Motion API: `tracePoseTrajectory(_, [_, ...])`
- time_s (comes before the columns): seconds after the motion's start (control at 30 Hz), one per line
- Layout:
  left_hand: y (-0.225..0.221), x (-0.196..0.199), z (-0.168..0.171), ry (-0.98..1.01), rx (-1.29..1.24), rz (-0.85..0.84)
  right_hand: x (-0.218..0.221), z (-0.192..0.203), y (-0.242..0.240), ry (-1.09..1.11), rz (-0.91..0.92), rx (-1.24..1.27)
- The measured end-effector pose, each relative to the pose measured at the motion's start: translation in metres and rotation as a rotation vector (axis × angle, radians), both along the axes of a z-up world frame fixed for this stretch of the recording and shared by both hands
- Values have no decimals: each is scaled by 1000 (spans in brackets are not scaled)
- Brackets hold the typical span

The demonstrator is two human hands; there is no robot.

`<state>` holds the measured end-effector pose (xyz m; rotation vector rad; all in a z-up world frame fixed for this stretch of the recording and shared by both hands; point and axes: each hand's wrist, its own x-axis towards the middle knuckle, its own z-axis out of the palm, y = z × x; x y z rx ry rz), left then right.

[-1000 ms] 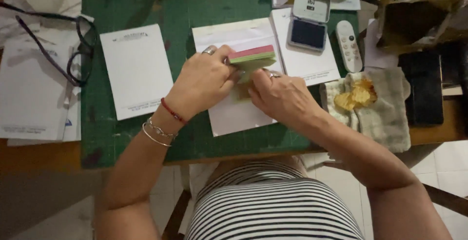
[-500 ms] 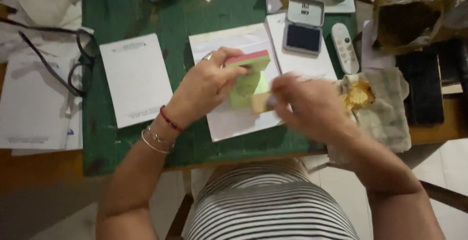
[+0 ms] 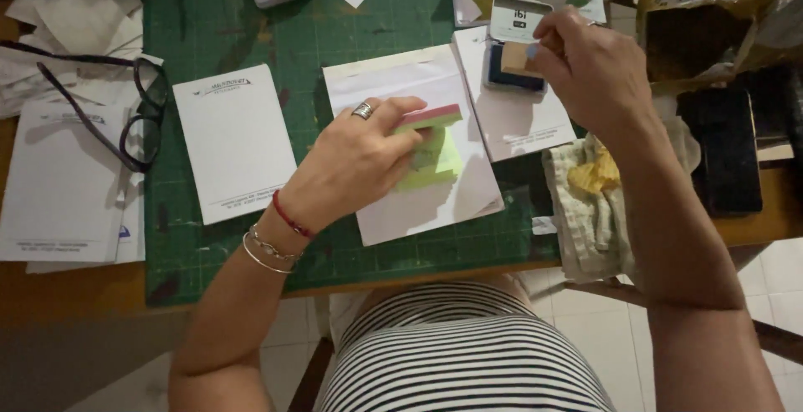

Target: A person is manually stamping a stack of sticky notes using a rubber stamp and an ink pad on a cluttered workbench.

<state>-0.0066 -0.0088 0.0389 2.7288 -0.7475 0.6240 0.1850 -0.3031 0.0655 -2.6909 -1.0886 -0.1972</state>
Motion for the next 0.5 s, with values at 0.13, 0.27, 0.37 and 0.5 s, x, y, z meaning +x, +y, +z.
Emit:
tracePoseTrajectory(0.13, [2,-2,5,83,64,6,3,-2,15,135,-94,-32])
tracePoseTrajectory(0.27, [2,-1,6,115,77,-7,-16,31,16,188,-140,-61])
tracePoseTrajectory(0.37, [2,-2,6,102,83,-4,-34,50,-17,226,-190,4])
tracePoseTrajectory(0.5, [0,-1,9,83,95,4,-32,25,-115,11,-126,-63])
